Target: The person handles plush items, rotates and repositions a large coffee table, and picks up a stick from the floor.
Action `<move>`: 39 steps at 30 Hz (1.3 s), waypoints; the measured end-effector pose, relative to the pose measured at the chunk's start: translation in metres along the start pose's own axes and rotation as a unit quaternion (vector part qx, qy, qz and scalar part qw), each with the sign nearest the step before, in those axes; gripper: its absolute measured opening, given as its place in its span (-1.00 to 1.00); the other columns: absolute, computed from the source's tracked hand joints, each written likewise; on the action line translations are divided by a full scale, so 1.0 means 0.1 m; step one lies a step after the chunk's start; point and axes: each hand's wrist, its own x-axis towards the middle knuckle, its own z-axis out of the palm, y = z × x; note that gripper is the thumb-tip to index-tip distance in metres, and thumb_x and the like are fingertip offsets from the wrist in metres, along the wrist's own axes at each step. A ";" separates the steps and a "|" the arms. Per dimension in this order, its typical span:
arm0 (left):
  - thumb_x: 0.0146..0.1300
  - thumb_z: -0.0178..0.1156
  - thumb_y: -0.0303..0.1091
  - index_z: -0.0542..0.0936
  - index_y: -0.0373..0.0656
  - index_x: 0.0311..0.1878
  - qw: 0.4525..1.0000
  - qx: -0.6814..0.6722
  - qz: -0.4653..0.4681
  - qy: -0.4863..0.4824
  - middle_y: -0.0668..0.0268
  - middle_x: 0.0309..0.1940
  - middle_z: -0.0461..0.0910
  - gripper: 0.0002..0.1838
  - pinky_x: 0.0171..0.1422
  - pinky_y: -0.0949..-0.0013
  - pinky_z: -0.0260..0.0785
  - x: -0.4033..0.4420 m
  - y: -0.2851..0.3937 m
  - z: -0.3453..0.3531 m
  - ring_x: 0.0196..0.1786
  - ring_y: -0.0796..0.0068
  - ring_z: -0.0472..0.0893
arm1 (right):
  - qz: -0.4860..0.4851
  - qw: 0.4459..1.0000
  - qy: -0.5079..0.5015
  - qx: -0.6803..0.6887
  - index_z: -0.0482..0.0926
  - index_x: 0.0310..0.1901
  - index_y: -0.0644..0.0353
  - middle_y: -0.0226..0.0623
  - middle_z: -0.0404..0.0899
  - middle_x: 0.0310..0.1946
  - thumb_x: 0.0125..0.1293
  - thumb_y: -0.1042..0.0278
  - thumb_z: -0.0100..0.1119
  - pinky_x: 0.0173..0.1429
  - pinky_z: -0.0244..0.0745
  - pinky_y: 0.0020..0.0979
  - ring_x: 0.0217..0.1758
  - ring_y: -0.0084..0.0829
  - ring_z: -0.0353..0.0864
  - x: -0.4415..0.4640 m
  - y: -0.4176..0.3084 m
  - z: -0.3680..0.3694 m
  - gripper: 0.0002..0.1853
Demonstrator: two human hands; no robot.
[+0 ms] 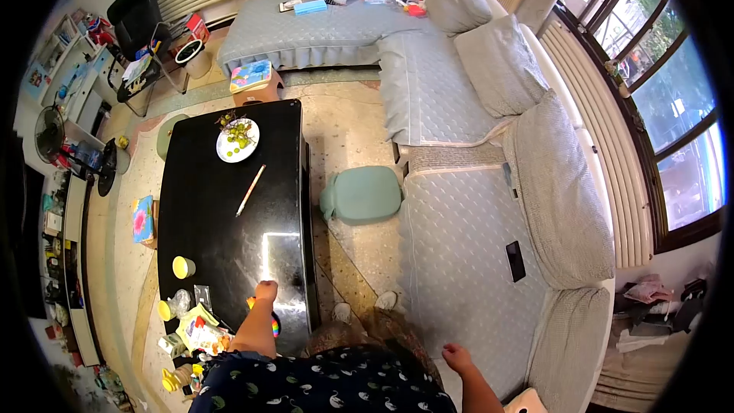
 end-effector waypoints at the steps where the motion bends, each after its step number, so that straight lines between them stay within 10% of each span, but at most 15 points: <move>1: -0.14 0.03 -0.26 0.47 -0.25 -0.41 0.999 -0.005 0.043 -0.001 0.12 -0.48 0.48 -0.74 -0.25 0.38 0.28 0.06 -0.01 0.12 -0.35 0.26 0.46 | 0.000 1.000 -0.003 -0.011 0.41 -0.25 0.26 -0.26 0.47 -0.48 -0.06 0.28 -0.01 -0.32 0.34 -0.48 -0.41 -0.45 0.44 0.15 0.17 -0.07 -0.68; 6: -0.09 0.01 -0.35 0.47 -0.26 -0.46 0.987 0.013 0.157 0.029 0.18 -0.54 0.49 -0.83 -0.29 0.42 0.30 -0.22 0.42 0.26 -0.42 0.35 0.48 | 0.010 1.000 -0.007 -0.028 0.41 -0.27 0.29 -0.29 0.44 -0.60 -0.07 0.29 -0.02 -0.48 0.33 -0.47 -0.56 -0.49 0.41 0.80 0.36 -0.49 -0.69; 18: -0.11 0.03 -0.26 0.41 -0.22 -0.24 0.984 0.032 0.081 -0.158 0.16 -0.43 0.46 -0.67 -0.21 0.41 0.29 -0.19 0.88 0.82 -0.31 0.32 0.46 | -0.105 0.990 -0.052 -0.082 0.40 -0.25 0.23 -0.29 0.45 -0.39 -0.05 0.31 -0.03 -0.22 0.28 -0.49 -0.33 -0.51 0.40 2.14 -1.46 -0.73 -0.71; 23: -0.17 0.09 -0.14 0.36 -0.15 -0.15 0.940 0.084 0.217 -0.249 0.09 -0.20 0.36 -0.53 -0.05 0.31 0.19 -0.05 1.18 1.11 -0.11 0.17 0.35 | -0.139 0.975 -0.139 -0.103 0.39 -0.23 0.24 -0.27 0.45 -0.33 -0.06 0.29 -0.02 -0.18 0.28 -0.48 -0.27 -0.46 0.41 2.68 -2.51 -0.34 -0.69; 33: -0.11 0.04 -0.01 0.17 0.04 0.06 0.873 0.272 0.055 -0.402 0.23 0.14 -0.10 -0.39 0.13 0.04 -0.14 0.21 1.61 1.23 0.19 0.22 -0.10 | -0.259 0.892 -0.203 -0.309 0.32 -0.14 0.19 -0.10 0.31 -0.20 -0.08 0.27 0.01 -0.10 0.26 -0.32 -0.16 -0.20 0.34 4.37 -4.28 1.07 -0.60; 39: -0.09 0.01 -0.07 0.32 0.04 -0.06 0.926 0.262 0.076 -0.260 0.25 0.10 -0.03 -0.54 0.13 0.07 -0.12 0.34 1.55 1.69 0.18 0.20 -0.10 | -0.287 0.848 -0.185 -0.404 0.26 -0.07 0.10 -0.13 0.09 0.00 -0.11 0.25 0.06 0.08 0.09 -0.37 0.05 -0.18 0.10 5.47 -4.48 2.08 -0.52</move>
